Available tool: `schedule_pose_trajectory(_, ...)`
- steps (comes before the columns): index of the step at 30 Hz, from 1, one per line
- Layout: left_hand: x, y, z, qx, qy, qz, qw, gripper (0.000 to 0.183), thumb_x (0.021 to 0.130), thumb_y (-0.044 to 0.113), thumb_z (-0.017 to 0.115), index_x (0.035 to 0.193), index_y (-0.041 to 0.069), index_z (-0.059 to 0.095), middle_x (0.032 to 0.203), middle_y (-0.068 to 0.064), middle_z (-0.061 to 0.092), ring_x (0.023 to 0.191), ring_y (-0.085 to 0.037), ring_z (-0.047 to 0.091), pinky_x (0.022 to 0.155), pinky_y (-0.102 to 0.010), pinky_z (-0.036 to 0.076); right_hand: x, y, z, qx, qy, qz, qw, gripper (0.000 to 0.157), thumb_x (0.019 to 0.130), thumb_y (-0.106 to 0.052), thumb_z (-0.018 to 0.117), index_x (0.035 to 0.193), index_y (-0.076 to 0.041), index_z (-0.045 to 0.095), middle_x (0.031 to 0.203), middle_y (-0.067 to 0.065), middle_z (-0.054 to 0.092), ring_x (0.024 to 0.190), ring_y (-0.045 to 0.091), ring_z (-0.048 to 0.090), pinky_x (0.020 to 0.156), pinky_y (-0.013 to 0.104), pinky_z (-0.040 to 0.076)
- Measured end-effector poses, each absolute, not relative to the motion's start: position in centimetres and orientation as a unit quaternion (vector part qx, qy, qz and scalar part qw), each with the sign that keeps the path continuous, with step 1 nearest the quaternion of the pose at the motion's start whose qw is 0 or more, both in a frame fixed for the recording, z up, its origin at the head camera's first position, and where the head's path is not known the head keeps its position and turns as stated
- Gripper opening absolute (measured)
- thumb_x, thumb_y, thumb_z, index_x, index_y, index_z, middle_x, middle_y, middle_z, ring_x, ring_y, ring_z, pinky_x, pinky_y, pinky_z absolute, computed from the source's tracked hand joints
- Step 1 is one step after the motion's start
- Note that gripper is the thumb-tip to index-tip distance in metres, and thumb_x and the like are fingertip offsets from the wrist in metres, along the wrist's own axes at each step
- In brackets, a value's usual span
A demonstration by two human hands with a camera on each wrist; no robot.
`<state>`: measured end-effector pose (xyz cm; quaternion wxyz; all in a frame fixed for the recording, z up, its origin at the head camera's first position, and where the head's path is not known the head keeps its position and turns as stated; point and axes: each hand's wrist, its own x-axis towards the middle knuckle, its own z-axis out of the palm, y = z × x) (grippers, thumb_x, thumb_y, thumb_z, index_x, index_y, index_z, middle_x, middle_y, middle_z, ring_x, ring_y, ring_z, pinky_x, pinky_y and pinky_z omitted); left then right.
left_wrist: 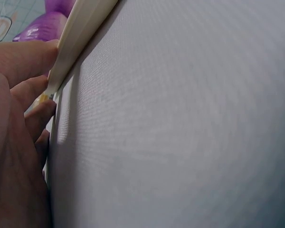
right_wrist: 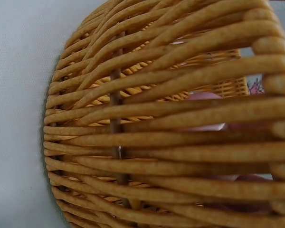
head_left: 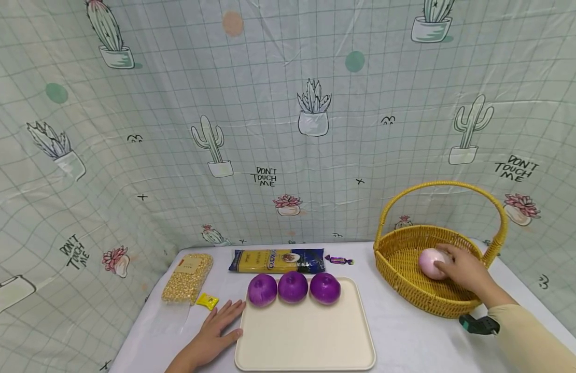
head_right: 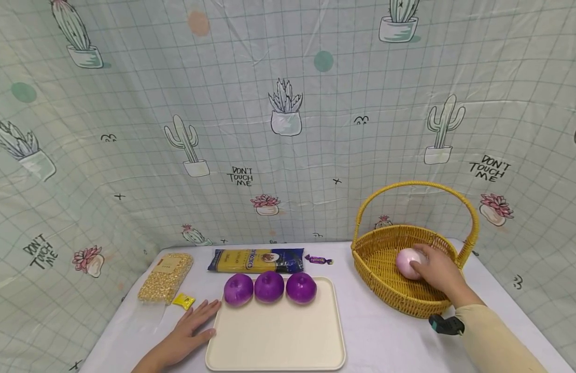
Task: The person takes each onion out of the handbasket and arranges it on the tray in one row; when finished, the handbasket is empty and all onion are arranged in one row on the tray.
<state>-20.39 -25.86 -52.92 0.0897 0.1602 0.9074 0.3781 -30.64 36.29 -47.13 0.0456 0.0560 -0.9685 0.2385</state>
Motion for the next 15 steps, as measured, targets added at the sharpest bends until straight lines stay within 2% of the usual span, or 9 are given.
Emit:
schedule_pose_trajectory(4, -20.39, -25.83, -52.9, 0.16, 0.908, 0.376, 0.09, 0.064, 0.101, 0.037, 0.062, 0.155, 0.01, 0.043, 0.162, -0.016, 0.035, 0.152, -0.048, 0.012, 0.118, -0.068, -0.01, -30.67, 36.3, -47.18, 0.056, -0.967, 0.244, 0.038, 0.062, 0.101, -0.026, 0.062, 0.143, 0.015, 0.042, 0.136, 0.045, 0.047, 0.119, 0.063, 0.048, 0.092, 0.073, 0.045)
schedule_pose_trajectory(8, -20.37, -25.83, -52.85, 0.159, 0.909, 0.375, 0.091, 0.064, 0.101, 0.037, 0.063, 0.155, 0.01, 0.043, 0.162, -0.016, 0.035, 0.152, -0.048, 0.012, 0.118, -0.068, -0.01, -30.74, 36.29, -47.27, 0.053, -0.967, 0.247, 0.033, 0.065, 0.102, -0.031, 0.061, 0.144, 0.014, 0.041, 0.136, 0.045, 0.047, 0.117, 0.062, 0.05, 0.091, 0.072, 0.046)
schedule_pose_trajectory(15, -20.34, -25.79, -52.75, 0.161, 0.908, 0.375, 0.09, 0.064, 0.101, 0.037, 0.062, 0.155, 0.009, 0.043, 0.162, -0.017, 0.035, 0.152, -0.049, 0.012, 0.117, -0.069, -0.011, -30.82, 36.22, -47.31, 0.043, -0.967, 0.25, 0.02, 0.073, 0.103, -0.036, 0.058, 0.146, 0.017, 0.034, 0.139, 0.047, 0.041, 0.122, 0.065, 0.045, 0.095, 0.075, 0.042)
